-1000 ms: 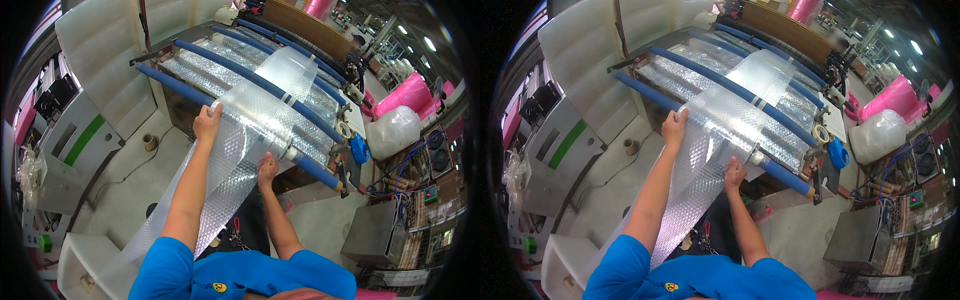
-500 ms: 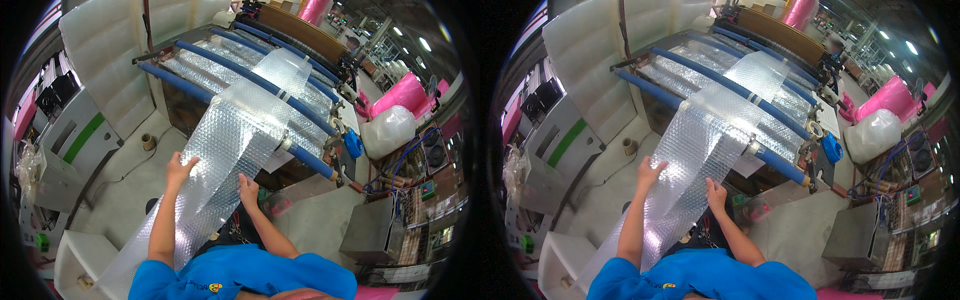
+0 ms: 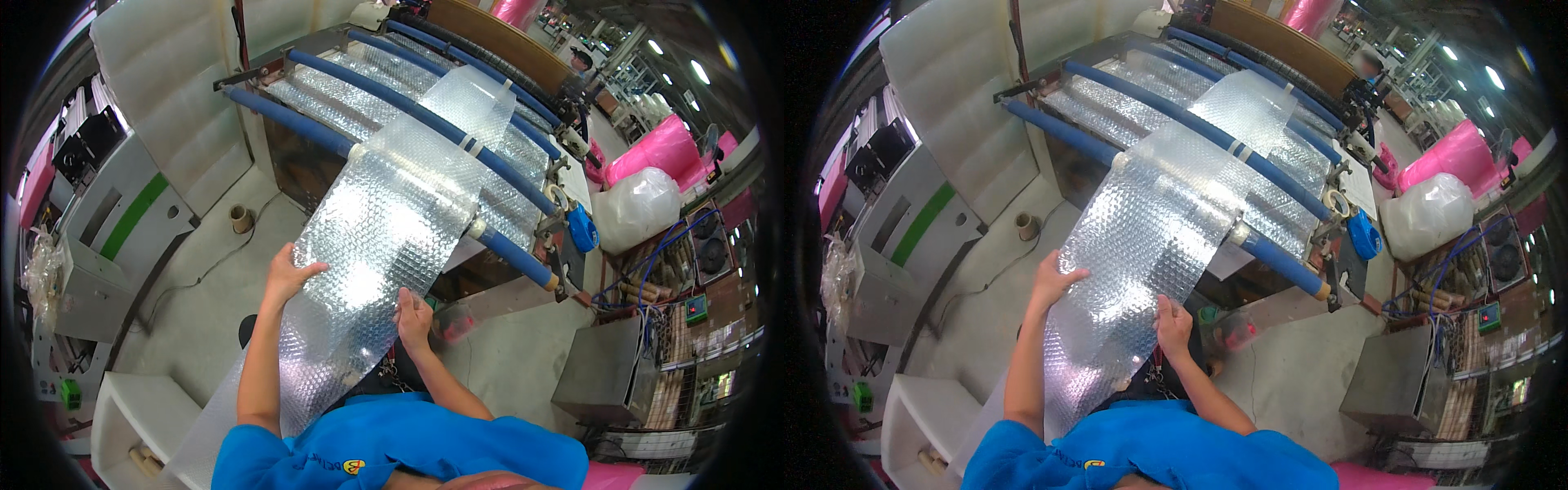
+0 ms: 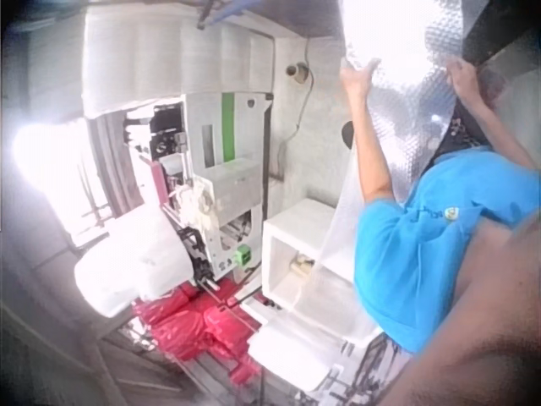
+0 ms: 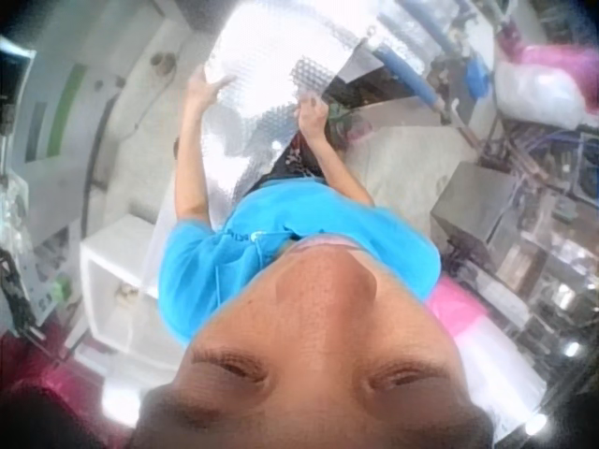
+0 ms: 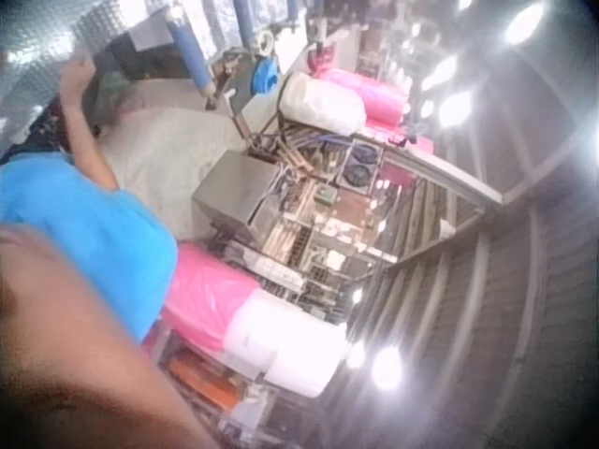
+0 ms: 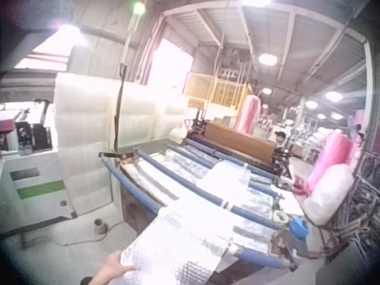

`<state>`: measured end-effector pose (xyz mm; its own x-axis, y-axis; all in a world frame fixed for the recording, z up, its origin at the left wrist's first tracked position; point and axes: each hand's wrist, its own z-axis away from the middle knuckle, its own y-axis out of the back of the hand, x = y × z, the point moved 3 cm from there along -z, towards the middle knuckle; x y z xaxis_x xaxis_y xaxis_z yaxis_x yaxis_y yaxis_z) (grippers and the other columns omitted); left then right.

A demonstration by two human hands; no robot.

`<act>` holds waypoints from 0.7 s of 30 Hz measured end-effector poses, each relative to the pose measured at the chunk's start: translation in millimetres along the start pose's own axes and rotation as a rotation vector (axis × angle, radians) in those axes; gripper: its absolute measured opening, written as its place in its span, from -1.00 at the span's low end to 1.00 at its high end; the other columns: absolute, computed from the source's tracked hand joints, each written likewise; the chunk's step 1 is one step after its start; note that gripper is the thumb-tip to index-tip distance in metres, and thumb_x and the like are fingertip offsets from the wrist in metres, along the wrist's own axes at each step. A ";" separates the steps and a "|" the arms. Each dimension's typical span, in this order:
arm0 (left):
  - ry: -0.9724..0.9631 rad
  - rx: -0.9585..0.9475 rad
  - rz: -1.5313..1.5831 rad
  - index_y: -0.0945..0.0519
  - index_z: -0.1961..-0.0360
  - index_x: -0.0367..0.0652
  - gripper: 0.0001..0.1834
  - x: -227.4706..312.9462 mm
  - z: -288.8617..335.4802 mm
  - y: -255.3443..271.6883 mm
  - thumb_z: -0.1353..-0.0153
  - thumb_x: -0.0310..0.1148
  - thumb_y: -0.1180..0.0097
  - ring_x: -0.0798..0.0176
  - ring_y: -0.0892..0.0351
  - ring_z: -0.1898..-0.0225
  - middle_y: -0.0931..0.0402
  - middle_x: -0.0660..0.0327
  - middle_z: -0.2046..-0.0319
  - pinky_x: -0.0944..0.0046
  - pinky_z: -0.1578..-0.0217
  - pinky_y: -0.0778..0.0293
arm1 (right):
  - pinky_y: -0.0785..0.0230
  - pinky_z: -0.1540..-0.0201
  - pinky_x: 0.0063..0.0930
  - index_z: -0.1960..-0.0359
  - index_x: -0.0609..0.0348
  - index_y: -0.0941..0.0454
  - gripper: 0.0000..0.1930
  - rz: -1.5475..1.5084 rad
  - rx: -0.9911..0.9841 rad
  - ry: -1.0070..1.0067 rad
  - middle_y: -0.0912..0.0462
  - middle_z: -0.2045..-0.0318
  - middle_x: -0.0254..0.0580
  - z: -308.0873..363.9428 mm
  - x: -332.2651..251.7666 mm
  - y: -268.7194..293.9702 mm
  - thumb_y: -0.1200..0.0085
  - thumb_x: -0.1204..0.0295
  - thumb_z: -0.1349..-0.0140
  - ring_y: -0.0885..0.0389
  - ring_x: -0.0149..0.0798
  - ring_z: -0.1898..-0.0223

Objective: The person stands in a factory setting and handles a sheet of bubble wrap that is being fed through a machine. They use both hands to guide and smooth the material as it moves along the rollers.

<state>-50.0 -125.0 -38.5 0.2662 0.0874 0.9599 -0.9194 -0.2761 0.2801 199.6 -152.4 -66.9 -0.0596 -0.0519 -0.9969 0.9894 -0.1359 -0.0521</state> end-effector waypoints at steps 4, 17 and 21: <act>0.043 -0.083 -0.087 -0.46 0.28 -0.33 -0.36 -19.4 -10.2 -17.5 0.34 -0.09 -0.36 0.23 -0.50 0.37 -0.52 0.08 0.41 0.28 0.33 -0.39 | -0.09 0.69 -0.72 0.69 0.12 -0.32 -0.63 0.151 0.027 0.001 -0.32 0.77 -0.47 -13.9 18.2 7.8 0.09 0.17 -0.18 -0.28 -0.59 0.74; 0.165 -0.552 0.092 -0.51 0.32 -0.30 -0.59 46.9 -116.1 -48.9 0.13 -0.20 -0.22 0.40 -0.41 0.44 -0.48 0.25 0.46 0.39 0.38 -0.33 | -0.08 0.69 -0.71 0.59 0.16 -0.41 -0.71 0.197 -0.004 0.071 -0.31 0.73 -0.49 -29.5 43.3 8.6 0.09 0.23 -0.19 -0.24 -0.63 0.72; 0.120 -0.427 -0.150 -0.52 0.32 -0.33 -0.47 56.0 -109.1 -49.1 0.30 -0.17 -0.33 0.31 -0.45 0.44 -0.52 0.14 0.44 0.34 0.37 -0.36 | -0.06 0.69 -0.71 0.68 0.11 -0.34 -0.66 0.240 -0.016 0.053 -0.29 0.75 -0.49 -29.1 49.8 7.6 0.10 0.22 -0.19 -0.22 -0.62 0.72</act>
<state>-21.5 -2.1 0.7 0.3933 0.2134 0.8943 -0.9168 0.1643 0.3639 208.1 -127.2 -118.6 0.1841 -0.0283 -0.9825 0.9763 -0.1101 0.1861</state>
